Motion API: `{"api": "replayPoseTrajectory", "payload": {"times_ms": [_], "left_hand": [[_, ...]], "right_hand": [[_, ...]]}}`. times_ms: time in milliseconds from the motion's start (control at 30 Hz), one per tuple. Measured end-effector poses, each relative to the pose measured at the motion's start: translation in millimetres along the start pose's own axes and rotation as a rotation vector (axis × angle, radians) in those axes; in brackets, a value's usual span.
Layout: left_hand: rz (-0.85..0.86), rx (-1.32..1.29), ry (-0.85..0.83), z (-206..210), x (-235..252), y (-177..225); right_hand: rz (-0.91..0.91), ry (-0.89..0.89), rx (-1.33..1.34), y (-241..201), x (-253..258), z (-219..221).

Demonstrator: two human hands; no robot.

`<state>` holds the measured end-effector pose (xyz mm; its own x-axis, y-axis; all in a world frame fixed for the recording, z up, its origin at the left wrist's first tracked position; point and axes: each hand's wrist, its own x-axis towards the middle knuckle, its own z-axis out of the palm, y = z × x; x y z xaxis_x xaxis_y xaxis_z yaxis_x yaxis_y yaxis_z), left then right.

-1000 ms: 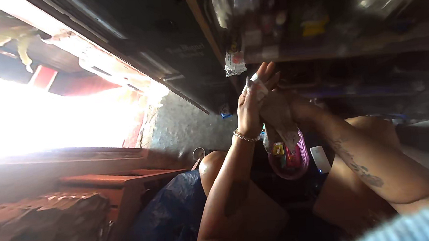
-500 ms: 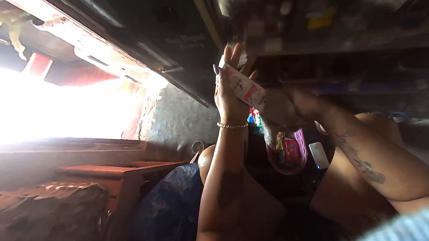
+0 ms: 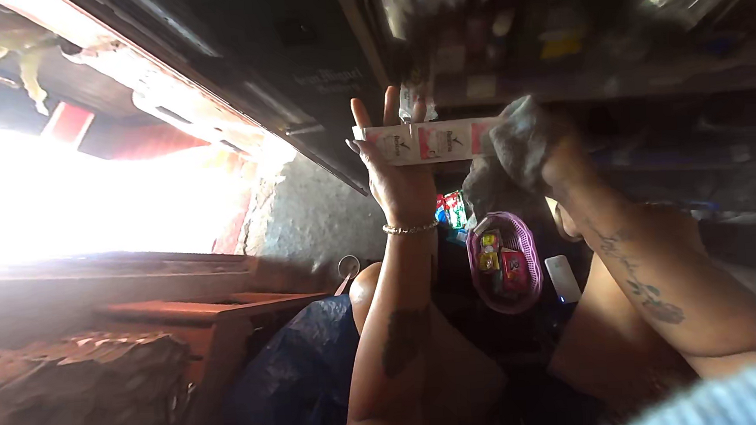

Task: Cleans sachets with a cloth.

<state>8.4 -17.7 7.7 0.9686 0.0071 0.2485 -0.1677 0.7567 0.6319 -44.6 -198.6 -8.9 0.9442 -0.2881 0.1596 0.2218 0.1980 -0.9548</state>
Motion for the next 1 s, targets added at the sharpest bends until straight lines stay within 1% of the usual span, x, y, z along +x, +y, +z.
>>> {"api": "replayPoseTrajectory", "payload": {"times_ms": [67, 100, 133, 200, 233, 267, 300, 333, 367, 400, 433, 467, 500, 533, 567, 600, 633, 700, 800, 833, 933, 1000], "left_hand": [[-0.054, 0.029, -0.002, 1, -4, -6], [-0.106, 0.061, 0.006, 1, -7, -8], [-0.179, 0.115, 0.028, 1, -10, -11], [-0.415, 0.271, 0.124, 3, -17, -16], [-0.544, 0.404, 0.115, 4, -20, -16], [-0.664, 0.555, 0.007, 2, -23, -13], [-0.758, 0.699, -0.164, 1, -26, -8], [-0.825, 0.821, -0.334, 2, -26, -1], [-0.846, 0.903, -0.481, 4, -27, 5], [-0.806, 0.942, -0.558, 3, -29, 8], [-0.697, 0.937, -0.546, 1, -32, 10], [-0.553, 0.896, -0.461, -2, -35, 10], [-0.396, 0.834, -0.349, -4, -35, 8], [-0.266, 0.803, -0.278, -5, -33, 5], [-0.184, 0.81, -0.28, -7, -30, 3], [-0.162, 0.847, -0.336, -8, -28, 3], [-0.186, 0.869, -0.398, -8, -28, 2], [-0.271, 0.85, -0.494, -5, -33, -2], [-0.368, 0.846, -0.563, -1, -39, -9], [-0.381, 0.854, -0.567, -3, -38, -10], [-0.391, 0.965, -0.457, -2, -34, -9], [-0.388, 0.975, -0.422, 0, -33, -7]], "right_hand": [[-0.042, 0.071, 0.064, 1, 2, 1], [-0.074, 0.107, 0.04, 0, 3, 1], [-0.118, 0.141, -0.045, -1, 3, 0], [-0.171, 0.19, -0.214, -9, 5, -9], [-0.151, 0.22, -0.269, -16, 5, -13], [-0.098, 0.231, -0.329, -25, 5, -17], [-0.038, 0.227, -0.366, -34, 5, -21], [0.007, 0.213, -0.364, -38, 7, -25], [-0.007, 0.175, -0.337, -32, 11, -32], [-0.06, 0.11, -0.303, -18, 14, -41], [-0.163, 0.033, -0.271, 6, 20, -53], [-0.211, -0.036, -0.291, 19, 22, -59], [-0.178, -0.082, -0.351, 15, 18, -58], [-0.087, -0.113, -0.439, -3, 10, -50], [-0.015, -0.14, -0.51, -18, 2, -42], [0.021, -0.175, -0.56, -29, -3, -37], [0.007, -0.209, -0.594, -35, -7, -33], [-0.08, -0.25, -0.631, -36, -8, -26], [-0.162, -0.255, -0.641, -32, -8, -20], [-0.188, -0.234, -0.635, -29, -6, -17], [-0.249, -0.157, -0.524, -20, -1, -9], [-0.298, -0.091, -0.473, -15, 0, -6]]}}
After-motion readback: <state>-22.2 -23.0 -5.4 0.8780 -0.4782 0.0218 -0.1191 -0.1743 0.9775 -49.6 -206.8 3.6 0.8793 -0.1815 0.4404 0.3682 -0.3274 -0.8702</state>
